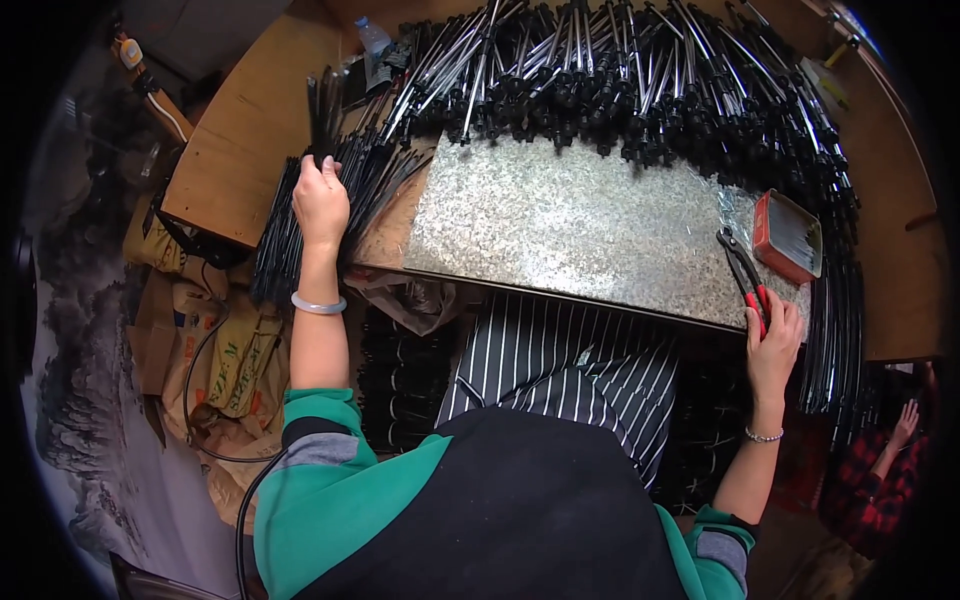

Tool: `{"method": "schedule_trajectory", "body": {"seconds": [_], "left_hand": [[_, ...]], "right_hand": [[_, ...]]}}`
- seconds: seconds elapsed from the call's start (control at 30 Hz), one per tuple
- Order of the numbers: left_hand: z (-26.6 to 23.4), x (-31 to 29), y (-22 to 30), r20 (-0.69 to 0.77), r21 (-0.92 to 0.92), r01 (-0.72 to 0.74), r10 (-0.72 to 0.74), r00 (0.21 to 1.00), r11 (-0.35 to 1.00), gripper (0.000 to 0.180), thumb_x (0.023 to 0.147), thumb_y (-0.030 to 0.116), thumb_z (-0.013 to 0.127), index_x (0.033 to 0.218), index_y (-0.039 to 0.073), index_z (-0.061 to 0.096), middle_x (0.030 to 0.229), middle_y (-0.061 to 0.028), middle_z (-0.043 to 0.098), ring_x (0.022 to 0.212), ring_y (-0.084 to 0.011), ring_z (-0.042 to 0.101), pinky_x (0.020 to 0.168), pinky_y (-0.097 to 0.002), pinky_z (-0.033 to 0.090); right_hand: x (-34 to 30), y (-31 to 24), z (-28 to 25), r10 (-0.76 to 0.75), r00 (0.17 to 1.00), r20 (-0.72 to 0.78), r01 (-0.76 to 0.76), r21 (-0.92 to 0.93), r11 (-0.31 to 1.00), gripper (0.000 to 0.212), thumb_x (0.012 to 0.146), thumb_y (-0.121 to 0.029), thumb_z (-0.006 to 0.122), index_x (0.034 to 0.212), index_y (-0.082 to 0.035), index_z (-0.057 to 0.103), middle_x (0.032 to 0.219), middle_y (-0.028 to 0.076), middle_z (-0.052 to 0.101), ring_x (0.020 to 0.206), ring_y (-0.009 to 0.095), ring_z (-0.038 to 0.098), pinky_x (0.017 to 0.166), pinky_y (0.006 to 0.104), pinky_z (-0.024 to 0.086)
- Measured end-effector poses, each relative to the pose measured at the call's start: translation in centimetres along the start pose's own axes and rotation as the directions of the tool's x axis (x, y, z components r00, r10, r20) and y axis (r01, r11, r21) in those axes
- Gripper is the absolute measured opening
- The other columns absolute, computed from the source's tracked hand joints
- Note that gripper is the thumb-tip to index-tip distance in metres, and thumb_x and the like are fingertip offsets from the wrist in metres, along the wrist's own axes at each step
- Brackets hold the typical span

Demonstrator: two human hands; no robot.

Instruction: Assembling black rods into a cylindrical component using pliers and manual dexterous manipulation.

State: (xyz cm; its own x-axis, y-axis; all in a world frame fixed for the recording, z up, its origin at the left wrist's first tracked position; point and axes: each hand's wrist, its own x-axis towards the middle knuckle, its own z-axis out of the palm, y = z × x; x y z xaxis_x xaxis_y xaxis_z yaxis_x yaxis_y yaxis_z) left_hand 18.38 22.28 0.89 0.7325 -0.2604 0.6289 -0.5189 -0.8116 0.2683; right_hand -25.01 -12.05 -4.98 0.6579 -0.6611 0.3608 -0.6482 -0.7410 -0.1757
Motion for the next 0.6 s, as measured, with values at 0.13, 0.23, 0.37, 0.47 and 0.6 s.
{"method": "schedule_trajectory", "body": {"seconds": [0.13, 0.23, 0.37, 0.47, 0.6], "left_hand": [[-0.4, 0.7, 5.0, -0.094, -0.348, -0.009, -0.026, 0.995, 0.937, 0.027, 0.094, 0.024, 0.046, 0.090, -0.003, 0.052, 0.069, -0.0113, 0.060, 0.055, -0.0227, 0.057, 0.053, -0.0326, 0.044], [-2.0, -1.1, 11.7, -0.133, -0.749, -0.091, -0.014, 0.991, 0.656, 0.020, 0.096, 0.020, 0.044, 0.091, 0.001, 0.050, 0.065, -0.0004, 0.050, 0.049, -0.0082, 0.044, 0.046, -0.0222, 0.038], [-2.3, -5.1, 20.3, -0.039, -0.992, -0.058, 0.168, 0.985, 0.109, 0.013, 0.096, 0.015, 0.046, 0.100, 0.003, 0.047, 0.065, 0.0025, 0.045, 0.047, -0.0031, 0.037, 0.043, -0.0171, 0.033], [-0.4, -7.7, 24.4, 0.153, -0.981, 0.099, 0.360, 0.920, 0.165, 0.020, 0.091, 0.013, 0.052, 0.104, -0.002, 0.050, 0.077, -0.0126, 0.060, 0.061, -0.0171, 0.058, 0.055, -0.0267, 0.046], [2.9, -11.4, 26.0, -0.118, -0.943, -0.248, 0.471, 0.874, 0.224, 0.022, 0.090, 0.011, 0.053, 0.108, 0.000, 0.048, 0.078, -0.0153, 0.060, 0.068, -0.0272, 0.062, 0.061, -0.0329, 0.048]], "right_hand": [[-0.7, 0.8, -0.4, 0.035, 0.999, -0.005, -0.035, -0.054, 0.998, 0.039, 0.084, -0.021, 0.060, 0.119, -0.004, 0.052, 0.103, 0.015, 0.053, 0.100, 0.032, 0.049, 0.090, 0.0381, 0.038], [0.1, -1.8, -1.6, -0.016, 0.996, -0.086, 0.017, 0.018, 1.000, 0.049, 0.083, -0.027, 0.062, 0.123, -0.002, 0.048, 0.109, 0.015, 0.053, 0.105, 0.031, 0.049, 0.094, 0.0373, 0.036], [4.5, -11.8, -4.7, -0.205, 0.971, -0.119, 0.225, 0.735, 0.640, 0.078, 0.071, -0.033, 0.074, 0.132, -0.001, 0.038, 0.116, 0.013, 0.054, 0.111, 0.026, 0.049, 0.098, 0.0376, 0.037], [8.2, -17.1, -5.3, -0.253, 0.910, -0.328, 0.377, 0.909, 0.177, 0.086, 0.066, -0.034, 0.079, 0.133, -0.003, 0.035, 0.109, 0.013, 0.058, 0.109, 0.022, 0.054, 0.095, 0.0349, 0.040], [9.5, -18.7, -5.1, -0.190, 0.942, -0.276, 0.286, 0.958, 0.027, 0.071, 0.073, -0.034, 0.075, 0.125, -0.001, 0.040, 0.097, 0.010, 0.060, 0.085, 0.015, 0.060, 0.074, 0.0272, 0.049]]}}
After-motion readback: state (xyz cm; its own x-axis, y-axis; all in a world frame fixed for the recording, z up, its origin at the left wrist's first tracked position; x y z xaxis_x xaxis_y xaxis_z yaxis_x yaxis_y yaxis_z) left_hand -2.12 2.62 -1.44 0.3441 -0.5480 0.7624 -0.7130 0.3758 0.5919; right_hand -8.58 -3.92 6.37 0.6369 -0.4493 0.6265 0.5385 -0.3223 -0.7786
